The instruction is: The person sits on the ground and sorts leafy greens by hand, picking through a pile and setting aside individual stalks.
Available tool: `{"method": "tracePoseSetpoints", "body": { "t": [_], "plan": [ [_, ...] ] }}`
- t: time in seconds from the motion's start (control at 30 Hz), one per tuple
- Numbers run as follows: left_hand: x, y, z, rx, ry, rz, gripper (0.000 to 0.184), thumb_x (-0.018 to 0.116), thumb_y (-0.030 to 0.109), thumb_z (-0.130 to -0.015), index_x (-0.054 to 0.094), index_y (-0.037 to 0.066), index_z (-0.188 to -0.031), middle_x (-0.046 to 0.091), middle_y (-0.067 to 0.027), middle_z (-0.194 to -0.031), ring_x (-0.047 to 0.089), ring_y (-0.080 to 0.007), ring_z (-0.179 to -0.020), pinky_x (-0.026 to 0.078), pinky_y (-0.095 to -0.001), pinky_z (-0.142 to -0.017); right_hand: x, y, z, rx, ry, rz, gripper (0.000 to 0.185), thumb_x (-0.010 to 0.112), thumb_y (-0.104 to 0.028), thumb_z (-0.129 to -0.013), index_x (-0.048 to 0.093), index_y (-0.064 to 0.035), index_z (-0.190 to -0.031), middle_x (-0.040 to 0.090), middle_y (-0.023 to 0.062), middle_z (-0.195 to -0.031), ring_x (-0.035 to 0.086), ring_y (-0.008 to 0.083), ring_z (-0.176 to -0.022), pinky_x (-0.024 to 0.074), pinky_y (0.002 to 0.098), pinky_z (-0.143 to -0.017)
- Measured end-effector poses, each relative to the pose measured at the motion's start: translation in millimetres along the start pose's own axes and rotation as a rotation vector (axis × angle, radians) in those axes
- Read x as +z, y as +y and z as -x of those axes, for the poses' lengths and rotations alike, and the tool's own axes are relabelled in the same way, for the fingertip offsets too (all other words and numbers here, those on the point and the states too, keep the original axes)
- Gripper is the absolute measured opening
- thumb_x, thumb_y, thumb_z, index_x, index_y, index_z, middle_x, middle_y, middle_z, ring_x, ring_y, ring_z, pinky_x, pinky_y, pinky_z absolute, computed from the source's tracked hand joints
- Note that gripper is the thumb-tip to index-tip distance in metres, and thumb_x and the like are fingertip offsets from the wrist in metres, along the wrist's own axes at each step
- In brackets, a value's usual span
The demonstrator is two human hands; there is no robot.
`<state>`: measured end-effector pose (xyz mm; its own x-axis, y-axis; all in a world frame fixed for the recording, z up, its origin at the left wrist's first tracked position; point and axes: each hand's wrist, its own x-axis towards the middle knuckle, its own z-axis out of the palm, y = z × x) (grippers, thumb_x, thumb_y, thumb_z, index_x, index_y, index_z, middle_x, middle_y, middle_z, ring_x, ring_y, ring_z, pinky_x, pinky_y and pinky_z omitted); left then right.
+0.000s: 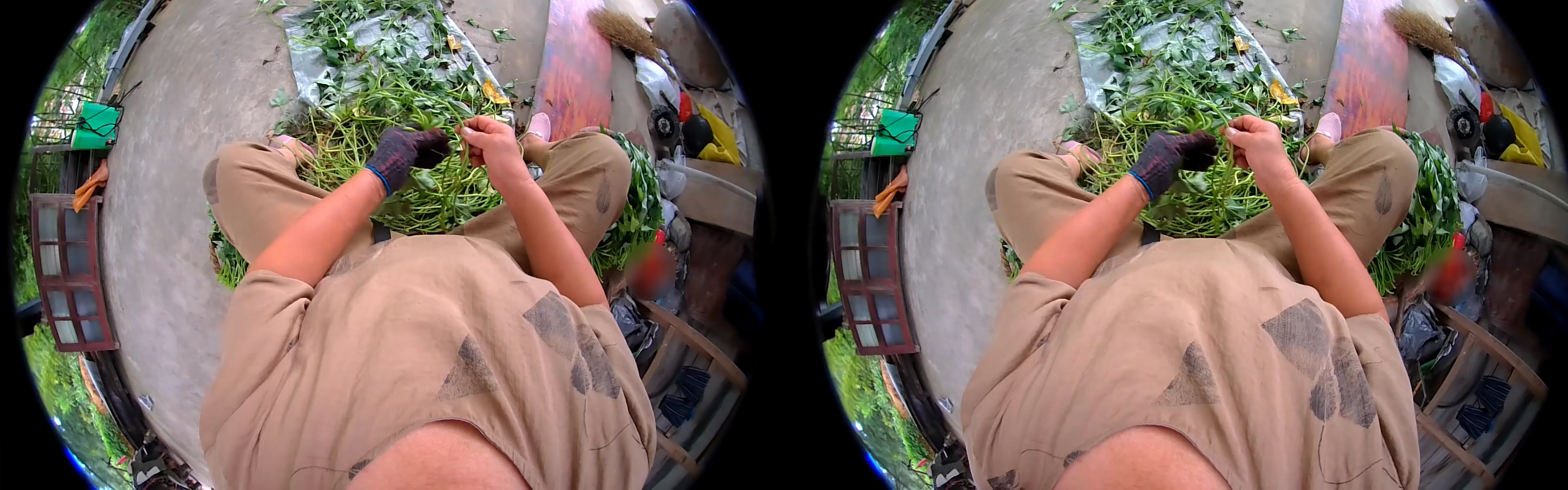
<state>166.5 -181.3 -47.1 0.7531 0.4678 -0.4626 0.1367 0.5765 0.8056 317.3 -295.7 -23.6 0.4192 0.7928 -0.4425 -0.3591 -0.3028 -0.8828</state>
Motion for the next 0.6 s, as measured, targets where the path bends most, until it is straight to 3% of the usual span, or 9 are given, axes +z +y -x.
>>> {"method": "tracePoseSetpoints", "body": {
  "t": [0.07, 0.13, 0.17, 0.23, 0.3, 0.33, 0.47, 0.53, 0.6],
  "plan": [
    [6, -9, 0, 0.15, -0.067, -0.372, 0.025, 0.067, 0.026, -0.088, 0.069, 0.001, -0.087, 0.064, -0.0025, -0.072, 0.06, -0.0117, -0.059, 0.052, -0.0278, -0.055, 9, 1, -2, -0.074, 0.039, -0.011, 0.012, 0.057, -0.007, -0.089, 0.063, -0.0006, -0.097, 0.054, -0.0027, -0.067, 0.045, 0.0055, -0.05, 0.034, 0.0213, -0.044],
    [13, 6, 8, 0.028, -0.098, -0.194, 0.027, 0.068, 0.029, -0.087, 0.066, 0.002, -0.084, 0.061, -0.0017, -0.068, 0.057, -0.0105, -0.055, 0.048, -0.0275, -0.051, 7, -1, -1, -0.094, 0.009, -0.05, 0.023, 0.057, -0.002, -0.086, 0.059, -0.0011, -0.109, 0.052, -0.003, -0.067, 0.046, 0.0055, -0.051, 0.0339, 0.0212, -0.044],
    [7, 9, 3, -0.01, -0.1, -0.321, 0.027, 0.069, 0.031, -0.085, 0.064, 0.005, -0.082, 0.057, -0.0014, -0.063, 0.054, -0.0114, -0.051, 0.047, -0.0292, -0.047, 9, -2, 2, -0.092, 0.007, -0.026, 0.024, 0.057, -0.001, -0.085, 0.059, -0.0015, -0.109, 0.051, -0.003, -0.067, 0.046, 0.0054, -0.052, 0.0337, 0.0208, -0.045],
    [-24, -11, -22, 0.295, 0.04, -0.6, 0.025, 0.069, 0.031, -0.085, 0.064, 0.006, -0.083, 0.057, -0.0012, -0.062, 0.054, -0.0122, -0.049, 0.047, -0.0306, -0.046, 13, -5, 8, -0.094, -0.016, -0.03, 0.025, 0.056, 0.001, -0.084, 0.059, -0.0018, -0.109, 0.051, -0.0029, -0.067, 0.047, 0.0054, -0.053, 0.0336, 0.0203, -0.045],
    [-61, -12, -45, 0.137, 0.186, -0.476, 0.024, 0.068, 0.031, -0.085, 0.065, 0.007, -0.084, 0.057, -0.0017, -0.062, 0.053, -0.0135, -0.047, 0.046, -0.0332, -0.044, 12, -8, 9, -0.105, -0.064, -0.082, 0.025, 0.055, 0.002, -0.083, 0.059, -0.0016, -0.108, 0.052, -0.0027, -0.068, 0.048, 0.0056, -0.054, 0.0339, 0.0199, -0.046],
    [-70, 1, -45, -0.168, 0.249, -0.209, 0.023, 0.067, 0.03, -0.085, 0.065, 0.007, -0.086, 0.057, -0.0023, -0.063, 0.052, -0.0142, -0.046, 0.046, -0.0351, -0.043, 6, -8, 7, -0.155, -0.093, -0.112, 0.022, 0.056, 0.001, -0.084, 0.061, -0.0016, -0.105, 0.056, -0.0016, -0.071, 0.052, 0.0065, -0.056, 0.0354, 0.0191, -0.046],
    [-9, 13, 4, -0.175, -0.163, 0.17, 0.022, 0.066, 0.025, -0.088, 0.065, 0.004, -0.095, 0.065, -0.0074, -0.076, 0.063, -0.0168, -0.064, 0.054, -0.0362, -0.063, -2, 1, -3, -0.172, -0.082, -0.219, 0.017, 0.054, 0.001, -0.086, 0.065, -0.0028, -0.097, 0.063, 0.0008, -0.079, 0.059, 0.0081, -0.064, 0.0407, 0.0191, -0.05],
    [3, -18, 4, -0.118, -0.153, 0.128, 0.022, 0.064, 0.023, -0.09, 0.065, 0.002, -0.096, 0.067, -0.0081, -0.082, 0.066, -0.0189, -0.074, 0.055, -0.0373, -0.073, -1, -2, -5, -0.177, -0.067, -0.199, 0.017, 0.054, 0.001, -0.086, 0.066, -0.0028, -0.097, 0.062, 0.0004, -0.079, 0.059, 0.0083, -0.066, 0.0415, 0.0196, -0.051],
    [5, -18, 5, -0.252, -0.2, 0.245, 0.023, 0.063, 0.024, -0.091, 0.064, 0.002, -0.097, 0.061, -0.0059, -0.072, 0.062, -0.0205, -0.066, 0.055, -0.0412, -0.071, -8, 0, -4, -0.207, -0.079, 0.047, 0.016, 0.056, -0.003, -0.087, 0.068, -0.0029, -0.097, 0.062, 0.0006, -0.084, 0.059, 0.0095, -0.071, 0.0452, 0.0212, -0.056]
  ]
}}
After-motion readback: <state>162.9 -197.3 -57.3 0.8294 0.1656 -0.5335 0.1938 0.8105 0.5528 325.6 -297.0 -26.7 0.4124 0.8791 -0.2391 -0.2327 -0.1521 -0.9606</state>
